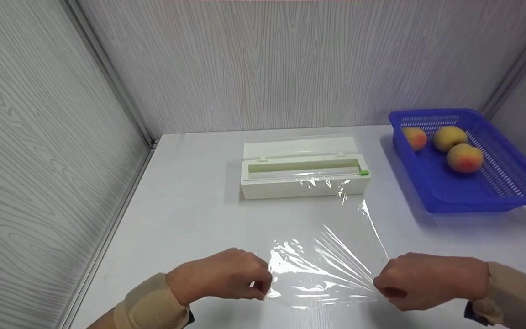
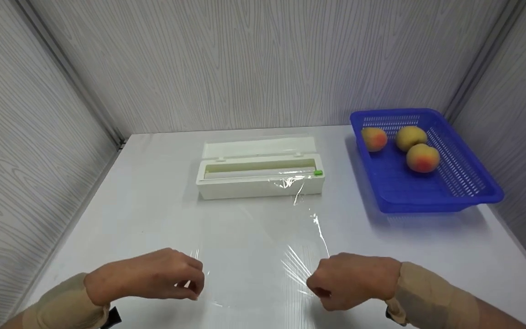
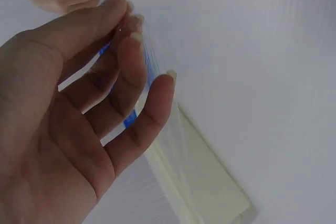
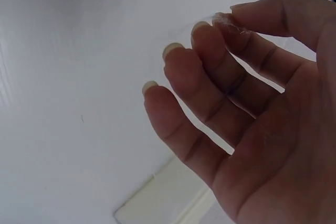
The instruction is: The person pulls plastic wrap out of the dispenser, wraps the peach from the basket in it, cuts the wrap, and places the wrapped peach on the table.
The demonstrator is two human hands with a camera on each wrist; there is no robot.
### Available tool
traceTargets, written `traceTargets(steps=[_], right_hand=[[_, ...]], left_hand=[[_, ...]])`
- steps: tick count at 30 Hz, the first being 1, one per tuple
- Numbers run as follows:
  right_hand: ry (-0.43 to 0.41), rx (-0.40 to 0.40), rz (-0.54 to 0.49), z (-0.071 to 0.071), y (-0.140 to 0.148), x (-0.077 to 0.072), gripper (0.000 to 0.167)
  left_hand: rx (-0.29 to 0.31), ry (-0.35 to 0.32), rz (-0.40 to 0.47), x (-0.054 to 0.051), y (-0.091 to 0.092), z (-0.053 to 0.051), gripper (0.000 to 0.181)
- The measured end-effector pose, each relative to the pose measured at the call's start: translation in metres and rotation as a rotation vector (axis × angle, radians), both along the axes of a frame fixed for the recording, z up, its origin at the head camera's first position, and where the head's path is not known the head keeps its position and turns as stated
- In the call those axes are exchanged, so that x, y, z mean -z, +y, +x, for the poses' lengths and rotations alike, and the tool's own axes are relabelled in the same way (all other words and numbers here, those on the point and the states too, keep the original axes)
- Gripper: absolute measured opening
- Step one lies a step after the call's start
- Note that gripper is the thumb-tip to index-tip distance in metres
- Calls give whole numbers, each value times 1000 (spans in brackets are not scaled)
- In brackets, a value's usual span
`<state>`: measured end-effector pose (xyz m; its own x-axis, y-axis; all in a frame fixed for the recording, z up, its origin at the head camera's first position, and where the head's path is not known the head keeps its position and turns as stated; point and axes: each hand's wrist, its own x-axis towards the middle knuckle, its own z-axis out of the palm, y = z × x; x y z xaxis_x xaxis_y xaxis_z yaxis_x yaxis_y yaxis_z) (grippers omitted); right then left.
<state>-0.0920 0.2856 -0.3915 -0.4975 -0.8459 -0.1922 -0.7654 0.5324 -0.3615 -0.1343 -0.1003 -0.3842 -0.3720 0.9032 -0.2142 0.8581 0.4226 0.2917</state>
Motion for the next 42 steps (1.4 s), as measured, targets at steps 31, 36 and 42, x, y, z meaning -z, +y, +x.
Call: traceTargets(steps=[31,36,42], right_hand=[[-225,85,155,-8,1,64,23],[-271,65,138,-8,-1,67,20],[-201,-47,61,-5,-1,69,25]], left_hand=[[75,159,-57,73,17,-2,10],[-4,17,-85,74,12,0,16],[-43,-14,-86,75,10,7,20]])
